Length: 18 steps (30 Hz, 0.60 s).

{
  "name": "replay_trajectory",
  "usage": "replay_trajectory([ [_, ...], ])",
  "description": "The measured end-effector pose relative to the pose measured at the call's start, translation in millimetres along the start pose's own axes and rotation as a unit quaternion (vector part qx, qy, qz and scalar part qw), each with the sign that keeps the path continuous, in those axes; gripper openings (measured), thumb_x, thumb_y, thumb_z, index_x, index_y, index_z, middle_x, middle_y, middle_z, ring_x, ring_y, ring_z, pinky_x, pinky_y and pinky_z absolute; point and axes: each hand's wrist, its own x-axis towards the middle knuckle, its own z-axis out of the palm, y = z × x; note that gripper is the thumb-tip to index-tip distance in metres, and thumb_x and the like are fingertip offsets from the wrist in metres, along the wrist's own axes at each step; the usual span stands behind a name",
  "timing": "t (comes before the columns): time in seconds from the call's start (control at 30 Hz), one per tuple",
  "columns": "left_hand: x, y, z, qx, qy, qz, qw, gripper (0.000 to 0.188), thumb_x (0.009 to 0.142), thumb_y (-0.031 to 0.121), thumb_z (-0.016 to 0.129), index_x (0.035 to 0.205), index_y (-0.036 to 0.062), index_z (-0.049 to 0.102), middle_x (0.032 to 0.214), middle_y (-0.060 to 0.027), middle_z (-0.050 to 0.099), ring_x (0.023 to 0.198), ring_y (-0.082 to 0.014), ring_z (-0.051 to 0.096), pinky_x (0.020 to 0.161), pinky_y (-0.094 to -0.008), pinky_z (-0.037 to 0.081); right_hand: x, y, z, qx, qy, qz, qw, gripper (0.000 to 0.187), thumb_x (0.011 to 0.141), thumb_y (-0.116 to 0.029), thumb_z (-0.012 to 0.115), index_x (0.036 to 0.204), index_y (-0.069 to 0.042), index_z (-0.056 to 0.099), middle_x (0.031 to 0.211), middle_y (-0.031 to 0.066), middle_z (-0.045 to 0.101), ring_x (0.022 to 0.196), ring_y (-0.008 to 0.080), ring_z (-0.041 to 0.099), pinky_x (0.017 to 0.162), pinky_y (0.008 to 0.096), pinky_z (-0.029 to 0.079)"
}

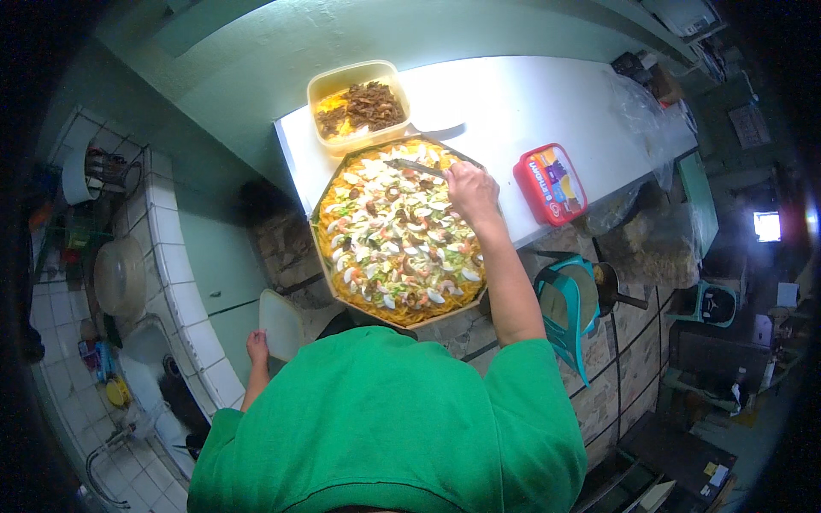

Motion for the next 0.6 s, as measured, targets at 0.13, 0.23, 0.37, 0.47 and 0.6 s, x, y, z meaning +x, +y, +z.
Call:
replay_trajectory([
  [0.13,-1.2,6.8,-3.1,-0.018,-0.005,-0.045,0.999,0.023,0.090,0.025,0.063,0.095,0.0018,0.062,0.089,-0.0131,0.067,0.079,-0.0219,0.063,0.076,-0.0348,0.049,-0.8,-3.9,-3.6,0.036,-0.003,0.001,0.999,0.023,0.092,-0.027,0.057,0.087,-0.007,0.067,0.089,0.0111,0.068,0.081,0.0326,0.066,0.073,0.0436,0.051],
  [0.23,1.2,7.9,-3.5,-0.016,-0.013,-0.067,0.998,0.021,0.090,0.023,0.063,0.097,0.0028,0.062,0.088,-0.0134,0.068,0.080,-0.0225,0.064,0.076,-0.0351,0.049,-0.8,-13.6,-2.2,0.023,-0.023,-0.021,0.999,0.022,0.092,-0.026,0.057,0.088,-0.006,0.066,0.091,0.0117,0.067,0.083,0.0328,0.065,0.075,0.0436,0.051],
  [0.37,5.5,4.9,-5.8,0.001,-0.008,-0.023,1.000,0.019,0.090,0.021,0.063,0.098,0.0032,0.062,0.088,-0.0126,0.068,0.080,-0.0216,0.064,0.076,-0.0351,0.049,4.1,-23.4,-10.7,-0.003,-0.044,-0.015,0.999,0.024,0.093,-0.027,0.055,0.089,-0.007,0.067,0.089,0.0116,0.068,0.080,0.0315,0.066,0.074,0.0430,0.052],
  [0.47,7.4,2.3,-6.7,-0.007,-0.008,-0.025,1.000,0.019,0.091,0.020,0.063,0.098,0.0023,0.061,0.089,-0.0126,0.068,0.079,-0.0218,0.064,0.076,-0.0353,0.049,15.8,-22.2,-33.6,0.041,-0.054,0.038,0.997,0.028,0.095,-0.031,0.052,0.090,-0.008,0.068,0.084,0.0134,0.068,0.074,0.0321,0.067,0.070,0.0439,0.053],
  [0.6,13.5,-2.0,-6.8,-0.045,-0.004,-0.016,0.999,0.019,0.092,0.020,0.062,0.097,0.0013,0.061,0.089,-0.0123,0.068,0.080,-0.0213,0.064,0.076,-0.0349,0.049,47.8,-27.4,-50.4,0.108,0.118,-0.017,0.987,0.031,0.097,-0.033,0.050,0.095,-0.008,0.069,0.085,0.0160,0.067,0.076,0.0386,0.066,0.068,0.0446,0.052],
])
